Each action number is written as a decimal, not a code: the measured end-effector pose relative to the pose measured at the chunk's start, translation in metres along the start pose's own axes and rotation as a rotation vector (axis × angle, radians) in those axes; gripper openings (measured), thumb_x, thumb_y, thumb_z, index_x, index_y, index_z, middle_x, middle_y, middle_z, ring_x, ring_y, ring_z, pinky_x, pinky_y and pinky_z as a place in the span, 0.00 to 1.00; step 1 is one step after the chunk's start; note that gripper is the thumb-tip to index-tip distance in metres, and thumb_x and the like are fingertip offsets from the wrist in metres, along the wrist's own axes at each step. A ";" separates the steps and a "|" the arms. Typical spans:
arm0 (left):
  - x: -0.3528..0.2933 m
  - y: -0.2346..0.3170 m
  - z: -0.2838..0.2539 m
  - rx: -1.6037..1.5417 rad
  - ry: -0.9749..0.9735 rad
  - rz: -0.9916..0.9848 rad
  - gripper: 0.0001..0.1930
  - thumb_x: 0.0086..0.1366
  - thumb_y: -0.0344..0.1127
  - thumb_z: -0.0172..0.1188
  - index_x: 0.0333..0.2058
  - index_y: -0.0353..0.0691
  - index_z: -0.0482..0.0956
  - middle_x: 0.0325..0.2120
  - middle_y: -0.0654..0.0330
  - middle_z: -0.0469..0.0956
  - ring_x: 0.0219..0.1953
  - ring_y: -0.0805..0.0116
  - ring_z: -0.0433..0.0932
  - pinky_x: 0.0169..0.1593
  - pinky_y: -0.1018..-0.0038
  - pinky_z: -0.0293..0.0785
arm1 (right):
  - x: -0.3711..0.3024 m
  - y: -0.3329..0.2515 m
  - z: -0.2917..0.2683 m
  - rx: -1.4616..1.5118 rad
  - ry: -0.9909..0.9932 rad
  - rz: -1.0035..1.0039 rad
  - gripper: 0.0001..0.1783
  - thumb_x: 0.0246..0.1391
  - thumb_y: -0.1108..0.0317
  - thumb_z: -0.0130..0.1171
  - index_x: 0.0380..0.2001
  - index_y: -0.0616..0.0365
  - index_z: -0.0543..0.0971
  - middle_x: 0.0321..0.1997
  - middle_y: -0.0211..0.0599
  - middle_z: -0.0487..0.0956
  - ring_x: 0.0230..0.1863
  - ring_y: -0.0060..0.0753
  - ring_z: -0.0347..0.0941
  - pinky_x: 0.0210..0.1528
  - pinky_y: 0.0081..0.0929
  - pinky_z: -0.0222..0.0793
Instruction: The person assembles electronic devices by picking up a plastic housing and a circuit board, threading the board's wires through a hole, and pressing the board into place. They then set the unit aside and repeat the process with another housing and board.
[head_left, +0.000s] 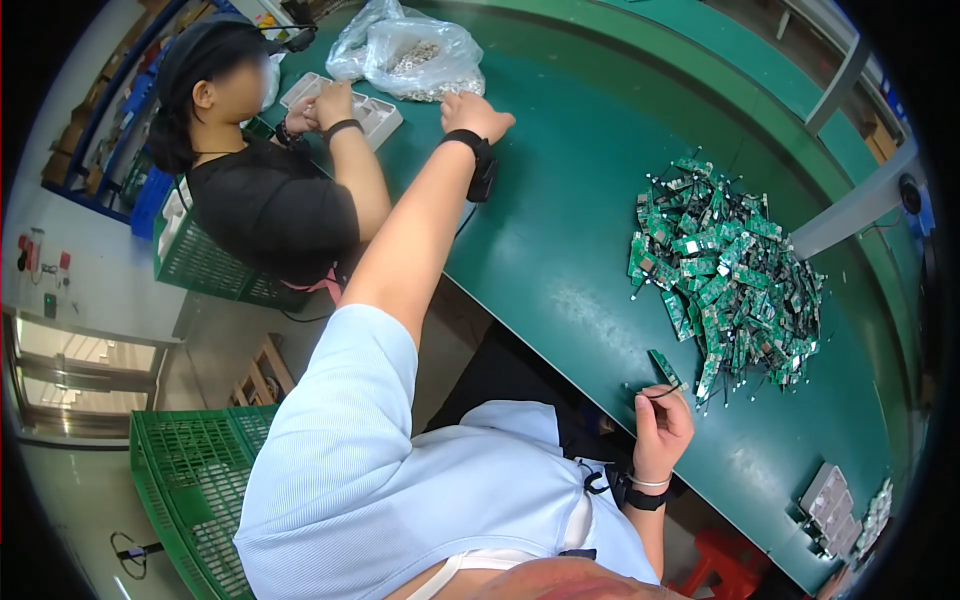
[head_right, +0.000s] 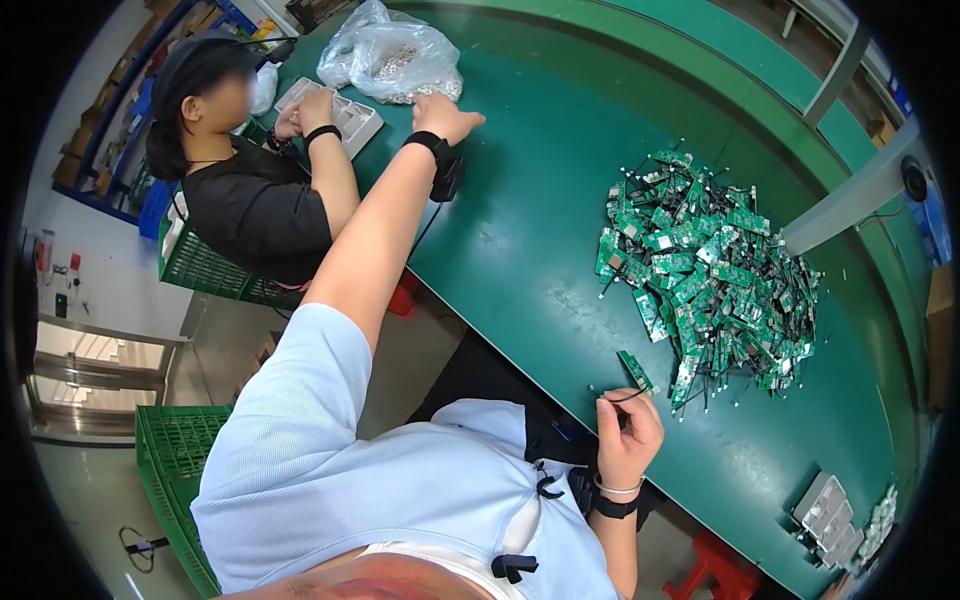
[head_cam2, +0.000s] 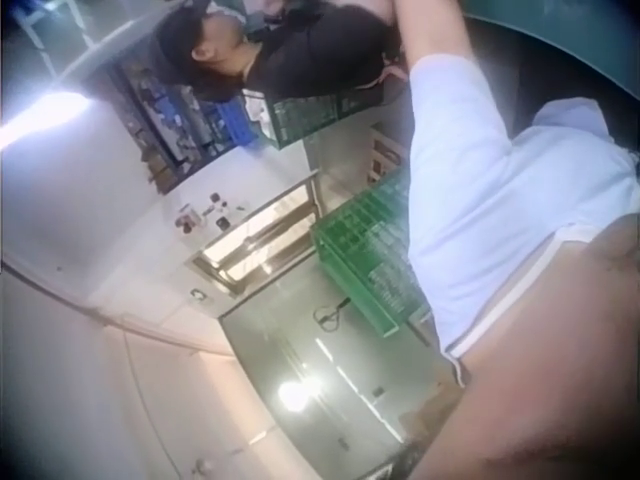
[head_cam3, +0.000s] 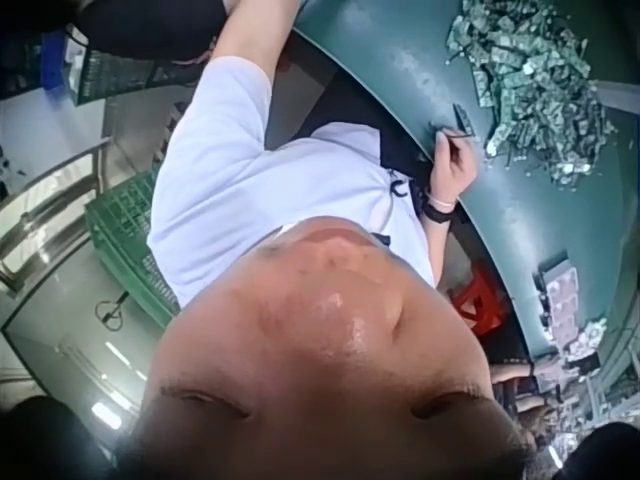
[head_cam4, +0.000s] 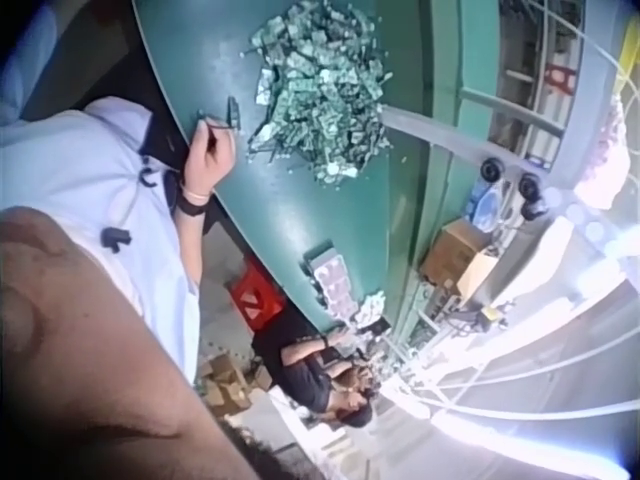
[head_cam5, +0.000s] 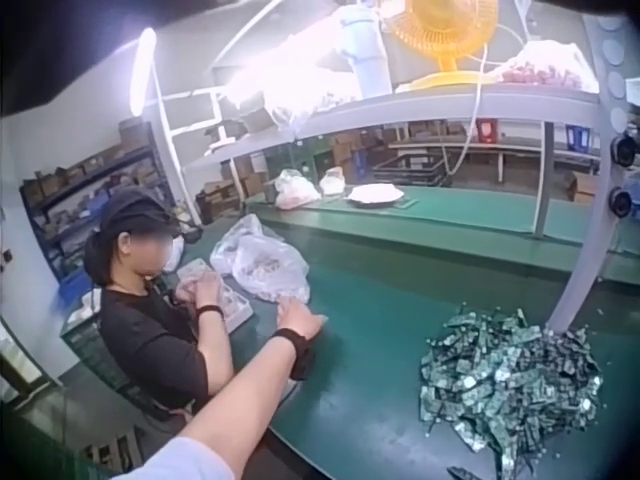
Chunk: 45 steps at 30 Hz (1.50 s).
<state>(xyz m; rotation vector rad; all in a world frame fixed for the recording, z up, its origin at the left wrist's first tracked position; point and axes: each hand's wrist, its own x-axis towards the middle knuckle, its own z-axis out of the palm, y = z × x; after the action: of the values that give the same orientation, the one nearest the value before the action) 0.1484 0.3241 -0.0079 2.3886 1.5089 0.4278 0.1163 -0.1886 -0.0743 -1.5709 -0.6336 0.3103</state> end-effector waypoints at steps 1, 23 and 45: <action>0.001 0.005 0.000 0.015 -0.014 -0.026 0.51 0.53 0.57 0.76 0.64 0.23 0.67 0.69 0.34 0.61 0.72 0.39 0.61 0.74 0.54 0.61 | 0.000 0.000 0.000 0.006 0.001 -0.005 0.05 0.59 0.83 0.65 0.37 0.65 0.80 0.42 0.34 0.80 0.38 0.21 0.74 0.42 0.18 0.70; -0.273 -0.036 -0.001 -0.275 0.000 1.033 0.41 0.60 0.50 0.74 0.67 0.39 0.67 0.67 0.46 0.64 0.64 0.41 0.67 0.68 0.46 0.61 | 0.004 -0.019 0.000 -0.047 -0.055 -0.094 0.07 0.54 0.82 0.69 0.36 0.66 0.83 0.36 0.38 0.84 0.33 0.26 0.78 0.38 0.21 0.74; -0.261 -0.034 0.012 -0.374 0.012 0.983 0.27 0.60 0.46 0.73 0.54 0.40 0.78 0.59 0.53 0.75 0.59 0.48 0.74 0.64 0.52 0.67 | 0.001 -0.007 0.004 -0.021 0.053 0.009 0.05 0.57 0.82 0.67 0.35 0.66 0.82 0.38 0.38 0.82 0.36 0.25 0.75 0.39 0.21 0.69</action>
<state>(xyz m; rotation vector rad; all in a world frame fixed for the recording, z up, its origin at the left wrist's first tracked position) 0.0181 0.1007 -0.0576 2.6165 0.1065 0.8189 0.1130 -0.1847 -0.0680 -1.5972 -0.5903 0.2688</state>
